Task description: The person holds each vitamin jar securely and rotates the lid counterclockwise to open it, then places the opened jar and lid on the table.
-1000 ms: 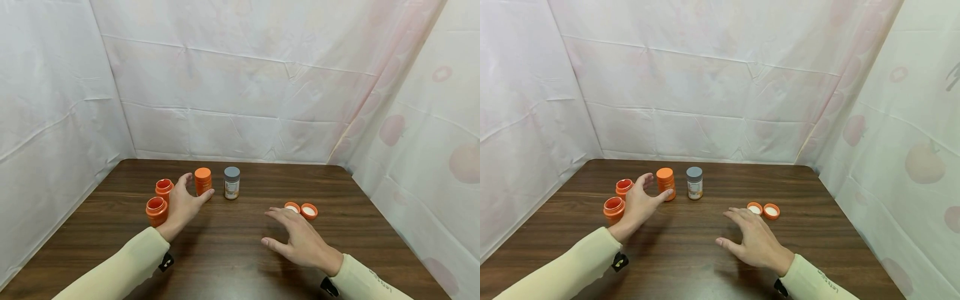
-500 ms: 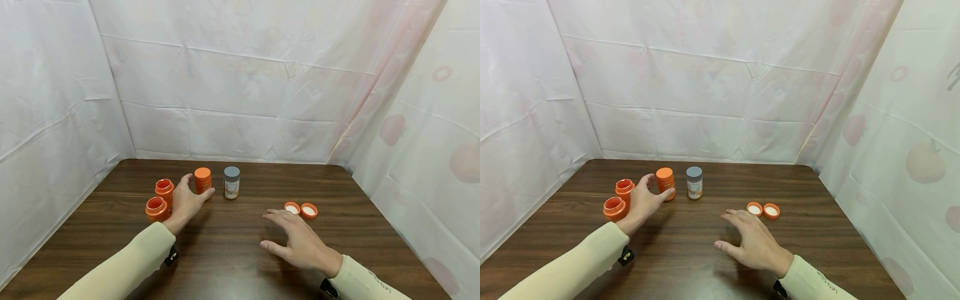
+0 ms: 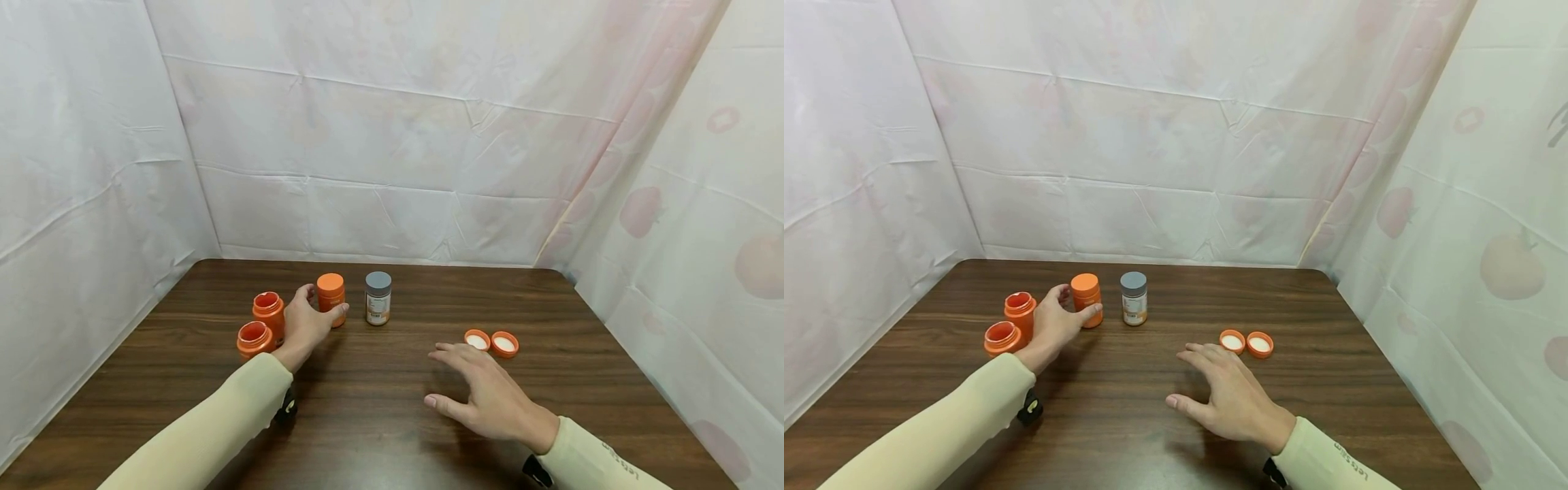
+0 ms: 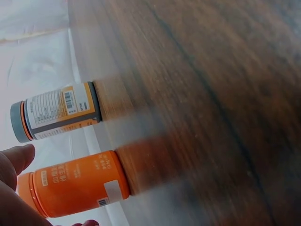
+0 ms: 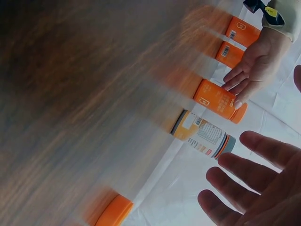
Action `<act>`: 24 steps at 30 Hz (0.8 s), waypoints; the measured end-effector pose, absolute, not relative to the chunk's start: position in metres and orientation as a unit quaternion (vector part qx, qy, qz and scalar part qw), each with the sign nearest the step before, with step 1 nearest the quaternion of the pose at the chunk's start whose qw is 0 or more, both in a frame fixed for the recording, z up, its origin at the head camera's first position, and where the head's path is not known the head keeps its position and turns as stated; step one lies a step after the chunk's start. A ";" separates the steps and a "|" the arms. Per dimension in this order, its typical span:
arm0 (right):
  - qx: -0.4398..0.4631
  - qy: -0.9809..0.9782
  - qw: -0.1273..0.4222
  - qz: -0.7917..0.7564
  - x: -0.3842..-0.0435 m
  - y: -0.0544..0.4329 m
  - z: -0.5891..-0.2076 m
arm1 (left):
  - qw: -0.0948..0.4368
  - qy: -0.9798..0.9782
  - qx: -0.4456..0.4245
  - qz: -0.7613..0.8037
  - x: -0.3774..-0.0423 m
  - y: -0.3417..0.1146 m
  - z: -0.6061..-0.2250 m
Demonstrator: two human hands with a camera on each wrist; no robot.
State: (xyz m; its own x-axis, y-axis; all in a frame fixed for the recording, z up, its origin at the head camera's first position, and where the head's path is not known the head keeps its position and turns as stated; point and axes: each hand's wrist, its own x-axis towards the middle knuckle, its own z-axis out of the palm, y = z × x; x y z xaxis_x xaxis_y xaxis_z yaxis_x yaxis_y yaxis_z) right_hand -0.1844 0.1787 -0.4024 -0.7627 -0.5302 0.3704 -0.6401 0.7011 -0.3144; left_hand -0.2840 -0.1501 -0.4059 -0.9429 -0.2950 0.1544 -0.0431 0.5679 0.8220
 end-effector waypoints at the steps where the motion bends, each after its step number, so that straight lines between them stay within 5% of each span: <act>1: 0.324 -0.912 0.129 0.216 -0.184 0.179 -0.403 | 0.136 -0.874 0.098 -0.455 -0.285 -0.150 -0.406; 24: 0.350 -0.910 0.102 0.198 -0.182 0.178 -0.409 | 0.115 -0.872 0.097 -0.465 -0.298 -0.153 -0.414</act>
State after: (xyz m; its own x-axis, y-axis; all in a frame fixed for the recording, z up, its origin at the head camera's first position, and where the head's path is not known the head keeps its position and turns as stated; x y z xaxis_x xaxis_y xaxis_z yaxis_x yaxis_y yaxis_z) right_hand -0.1823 0.1781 -0.4090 -0.7348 -0.5961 0.3237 -0.6766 0.6775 -0.2885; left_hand -0.2982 -0.1529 -0.4142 -0.9549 -0.2754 0.1105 -0.0617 0.5485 0.8339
